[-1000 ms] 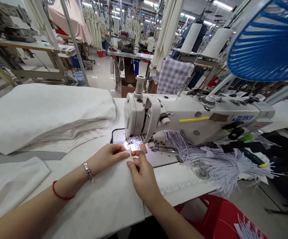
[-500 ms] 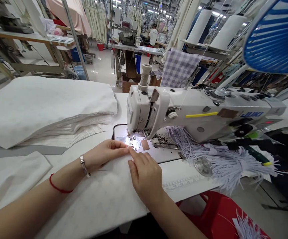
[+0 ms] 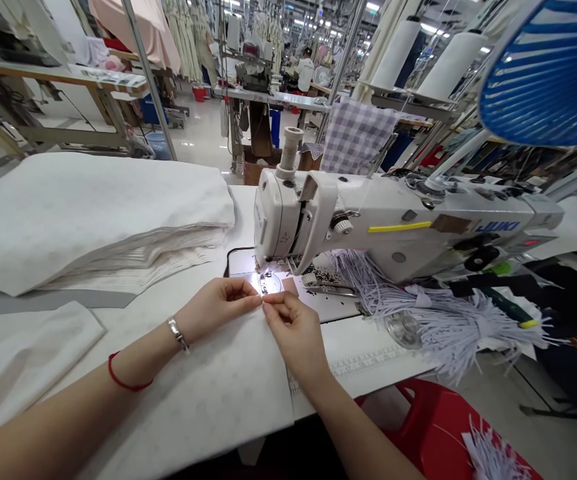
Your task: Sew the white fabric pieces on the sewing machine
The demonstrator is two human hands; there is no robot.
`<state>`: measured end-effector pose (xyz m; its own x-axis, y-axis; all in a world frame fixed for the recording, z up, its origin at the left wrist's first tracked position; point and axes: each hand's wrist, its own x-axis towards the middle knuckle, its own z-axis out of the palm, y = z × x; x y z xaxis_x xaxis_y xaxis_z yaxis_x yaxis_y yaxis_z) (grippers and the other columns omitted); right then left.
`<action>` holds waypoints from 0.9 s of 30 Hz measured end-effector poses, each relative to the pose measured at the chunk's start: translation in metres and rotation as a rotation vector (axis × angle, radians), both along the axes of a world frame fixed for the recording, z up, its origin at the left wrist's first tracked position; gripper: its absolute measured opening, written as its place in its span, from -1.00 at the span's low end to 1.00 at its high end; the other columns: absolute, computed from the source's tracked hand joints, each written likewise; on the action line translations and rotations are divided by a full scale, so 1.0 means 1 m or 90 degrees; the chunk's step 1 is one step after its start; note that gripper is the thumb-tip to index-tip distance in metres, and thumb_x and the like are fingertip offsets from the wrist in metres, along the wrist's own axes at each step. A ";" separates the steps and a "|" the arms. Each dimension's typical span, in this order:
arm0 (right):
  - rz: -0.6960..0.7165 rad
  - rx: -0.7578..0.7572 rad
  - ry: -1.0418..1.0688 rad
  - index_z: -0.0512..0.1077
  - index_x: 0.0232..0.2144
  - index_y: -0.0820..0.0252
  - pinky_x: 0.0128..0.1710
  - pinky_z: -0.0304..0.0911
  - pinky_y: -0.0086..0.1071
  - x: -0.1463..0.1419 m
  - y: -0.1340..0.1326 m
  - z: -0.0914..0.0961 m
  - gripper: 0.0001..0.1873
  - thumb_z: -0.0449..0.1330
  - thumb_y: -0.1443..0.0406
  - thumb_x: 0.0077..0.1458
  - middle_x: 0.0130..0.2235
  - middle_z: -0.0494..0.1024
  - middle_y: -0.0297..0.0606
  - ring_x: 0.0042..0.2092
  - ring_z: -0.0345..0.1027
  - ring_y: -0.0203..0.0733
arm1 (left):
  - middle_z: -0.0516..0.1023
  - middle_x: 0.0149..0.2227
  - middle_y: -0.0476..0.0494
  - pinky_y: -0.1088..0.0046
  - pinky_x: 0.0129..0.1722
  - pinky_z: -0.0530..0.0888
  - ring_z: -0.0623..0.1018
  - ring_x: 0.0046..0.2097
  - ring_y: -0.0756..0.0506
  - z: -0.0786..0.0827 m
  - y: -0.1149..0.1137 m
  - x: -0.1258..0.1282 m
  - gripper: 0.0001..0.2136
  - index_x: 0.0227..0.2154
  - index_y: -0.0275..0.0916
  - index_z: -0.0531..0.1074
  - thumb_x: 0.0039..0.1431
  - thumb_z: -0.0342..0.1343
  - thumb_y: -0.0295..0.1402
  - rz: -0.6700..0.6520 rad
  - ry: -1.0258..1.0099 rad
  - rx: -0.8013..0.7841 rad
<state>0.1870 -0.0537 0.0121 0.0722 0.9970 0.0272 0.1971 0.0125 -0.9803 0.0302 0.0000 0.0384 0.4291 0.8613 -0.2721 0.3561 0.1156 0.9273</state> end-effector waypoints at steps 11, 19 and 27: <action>-0.073 0.413 -0.439 0.51 -0.22 0.23 -0.42 0.26 -0.46 -0.003 -0.004 -0.008 -0.76 0.03 0.39 0.22 -0.47 0.55 -0.32 -0.43 0.39 -0.32 | 0.51 -0.42 -0.01 0.53 -0.38 0.34 0.44 -0.35 -0.02 0.006 -0.001 0.001 -0.70 -0.42 -0.26 0.48 -0.04 0.18 -0.08 0.007 0.006 -0.070; -0.093 0.526 -0.673 0.51 -0.21 0.30 -0.42 0.20 -0.39 -0.004 -0.009 -0.008 -0.78 0.07 0.47 0.20 -0.52 0.47 -0.33 -0.43 0.31 -0.28 | 0.45 -0.55 0.00 0.54 -0.59 0.25 0.37 -0.55 0.02 0.012 -0.003 0.000 -0.60 -0.37 -0.26 0.47 0.05 0.04 0.03 0.000 0.090 -0.058; 0.127 0.334 -0.857 0.51 -0.26 0.33 -0.41 0.22 -0.33 0.008 -0.005 -0.003 -0.78 0.08 0.52 0.10 -0.43 0.48 -0.20 -0.36 0.32 -0.15 | 0.48 -0.48 -0.01 0.45 -0.44 0.18 0.39 -0.38 -0.07 -0.008 0.006 0.013 -0.87 -0.53 -0.20 0.46 0.03 0.10 -0.29 -0.034 0.243 0.250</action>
